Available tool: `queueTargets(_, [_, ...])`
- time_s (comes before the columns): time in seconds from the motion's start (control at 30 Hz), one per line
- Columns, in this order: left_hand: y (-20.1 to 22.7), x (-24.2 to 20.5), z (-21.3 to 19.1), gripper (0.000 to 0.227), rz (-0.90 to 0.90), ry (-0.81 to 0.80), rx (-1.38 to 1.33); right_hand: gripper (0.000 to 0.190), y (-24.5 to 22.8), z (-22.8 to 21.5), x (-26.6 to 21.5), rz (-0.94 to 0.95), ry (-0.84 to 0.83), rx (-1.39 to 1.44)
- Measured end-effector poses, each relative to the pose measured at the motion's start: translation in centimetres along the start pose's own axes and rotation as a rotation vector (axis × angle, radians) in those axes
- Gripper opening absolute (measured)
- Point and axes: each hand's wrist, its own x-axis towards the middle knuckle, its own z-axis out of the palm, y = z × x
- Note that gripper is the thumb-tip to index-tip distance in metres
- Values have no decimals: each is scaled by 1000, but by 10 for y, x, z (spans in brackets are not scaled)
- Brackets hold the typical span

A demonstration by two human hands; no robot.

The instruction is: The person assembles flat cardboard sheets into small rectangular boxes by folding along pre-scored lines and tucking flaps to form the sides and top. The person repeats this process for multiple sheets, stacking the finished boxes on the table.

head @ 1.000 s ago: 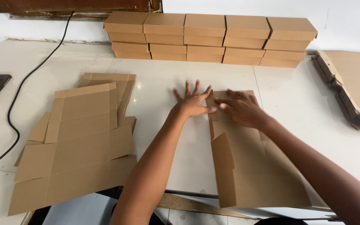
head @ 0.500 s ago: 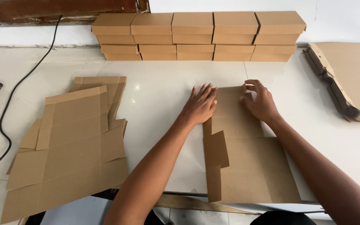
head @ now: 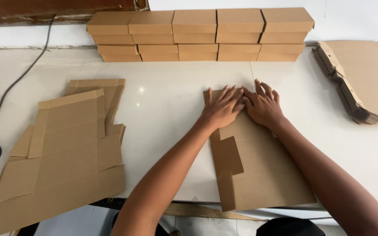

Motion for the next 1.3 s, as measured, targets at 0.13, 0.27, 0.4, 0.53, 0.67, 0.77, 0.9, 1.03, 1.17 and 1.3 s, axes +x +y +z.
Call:
queueTargets(0.13, [-1,3,1,59,-41,-18,35,54,-2,-9,-2,16,-68,-42])
queueTargets(0.27, [-4,6,7,57,-47,24,22,52,-10,-28,-13,11,-128,-121])
queueTargets(0.4, [-5,5,4,58,-20,-16,-16,53,-17,-32,-18,60,-130,-137])
queueTargets(0.53, [-7,6,10,60,-15,-11,4,57,4,-13,1,-6,-109,-68])
queueTargets(0.67, [-5,7,11,57,-25,30,-25,55,-8,-37,-19,-54,-163,-172])
queueTargets(0.77, [-5,11,15,57,-35,25,13,57,-2,-40,-24,-45,-248,-88])
queueTargets(0.9, [2,8,9,56,-49,61,4,75,8,-40,-19,-80,-44,310])
queueTargets(1.03, [-4,10,10,56,-24,68,5,51,-6,-51,-24,-41,18,570])
queueTargets(1.17, [-6,10,10,54,-12,61,-5,37,10,-23,-9,-117,73,511])
queueTargets(1.3, [-5,6,7,52,18,107,-90,29,10,-22,-8,-154,63,487])
